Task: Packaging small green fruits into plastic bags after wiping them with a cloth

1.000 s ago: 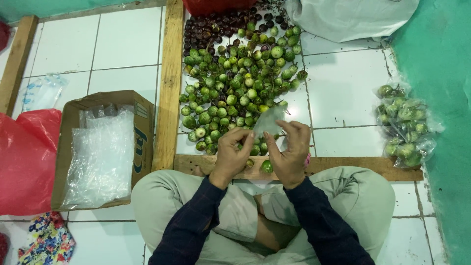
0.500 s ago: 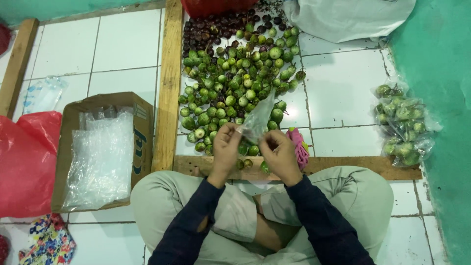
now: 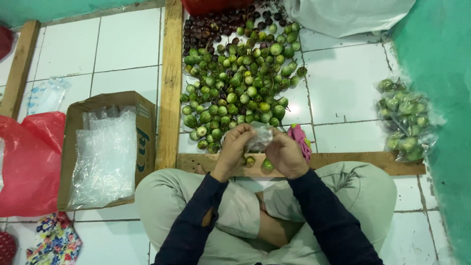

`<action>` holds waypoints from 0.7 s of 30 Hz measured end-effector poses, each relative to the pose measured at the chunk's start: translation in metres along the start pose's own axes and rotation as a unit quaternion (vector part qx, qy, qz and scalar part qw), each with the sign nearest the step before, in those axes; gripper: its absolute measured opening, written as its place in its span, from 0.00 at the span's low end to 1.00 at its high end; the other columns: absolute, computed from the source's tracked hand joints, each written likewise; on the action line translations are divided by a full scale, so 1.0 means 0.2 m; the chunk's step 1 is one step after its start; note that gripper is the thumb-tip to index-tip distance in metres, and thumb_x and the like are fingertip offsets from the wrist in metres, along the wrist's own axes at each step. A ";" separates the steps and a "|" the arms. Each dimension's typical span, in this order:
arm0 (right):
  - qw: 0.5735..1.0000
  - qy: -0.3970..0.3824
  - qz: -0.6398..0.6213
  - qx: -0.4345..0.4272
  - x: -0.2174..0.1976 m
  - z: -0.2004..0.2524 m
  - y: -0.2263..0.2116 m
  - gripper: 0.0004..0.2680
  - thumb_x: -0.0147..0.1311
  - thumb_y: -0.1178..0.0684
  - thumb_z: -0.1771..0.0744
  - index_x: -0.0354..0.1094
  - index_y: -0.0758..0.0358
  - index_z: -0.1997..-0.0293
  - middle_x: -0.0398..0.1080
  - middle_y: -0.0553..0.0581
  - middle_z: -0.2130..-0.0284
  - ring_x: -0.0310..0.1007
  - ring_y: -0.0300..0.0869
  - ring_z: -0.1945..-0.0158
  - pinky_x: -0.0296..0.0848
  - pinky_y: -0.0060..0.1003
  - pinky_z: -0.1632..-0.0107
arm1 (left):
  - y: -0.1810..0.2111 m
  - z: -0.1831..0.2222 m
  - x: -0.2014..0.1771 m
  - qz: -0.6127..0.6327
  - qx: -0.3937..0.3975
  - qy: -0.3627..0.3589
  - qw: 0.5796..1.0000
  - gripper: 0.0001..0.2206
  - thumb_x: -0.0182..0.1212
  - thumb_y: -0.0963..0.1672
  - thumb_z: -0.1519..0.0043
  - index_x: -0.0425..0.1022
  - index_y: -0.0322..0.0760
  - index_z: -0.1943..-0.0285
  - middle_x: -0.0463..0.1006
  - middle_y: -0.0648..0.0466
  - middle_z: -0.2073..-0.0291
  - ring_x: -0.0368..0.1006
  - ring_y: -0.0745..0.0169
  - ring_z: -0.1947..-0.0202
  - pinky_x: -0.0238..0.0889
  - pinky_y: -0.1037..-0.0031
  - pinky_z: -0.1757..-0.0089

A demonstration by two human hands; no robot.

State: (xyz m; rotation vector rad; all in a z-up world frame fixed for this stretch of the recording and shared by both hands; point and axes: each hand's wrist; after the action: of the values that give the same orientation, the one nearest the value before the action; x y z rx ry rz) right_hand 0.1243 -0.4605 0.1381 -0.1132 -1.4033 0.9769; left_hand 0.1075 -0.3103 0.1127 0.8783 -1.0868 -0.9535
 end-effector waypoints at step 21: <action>0.580 0.064 0.779 0.229 -0.11 0.03 -0.02 0.29 0.50 0.29 0.35 0.71 0.76 0.51 0.76 0.75 0.60 0.78 0.65 0.51 0.75 0.59 0.52 | 0.20 0.05 -0.03 -0.207 0.190 0.132 0.951 0.07 0.50 0.36 0.35 0.66 0.29 0.50 0.67 0.47 0.69 0.67 0.68 0.77 0.60 0.66 0.74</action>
State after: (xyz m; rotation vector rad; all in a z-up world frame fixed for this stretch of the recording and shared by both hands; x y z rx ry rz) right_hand 0.1237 -0.4798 0.1245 -1.1531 -0.5327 2.6626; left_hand 0.1036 -0.2932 0.1504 1.5517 -0.8818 -0.9439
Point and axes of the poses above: each hand's wrist, its own z-axis away from the middle knuckle, its own x-axis out of the palm, y = z × x
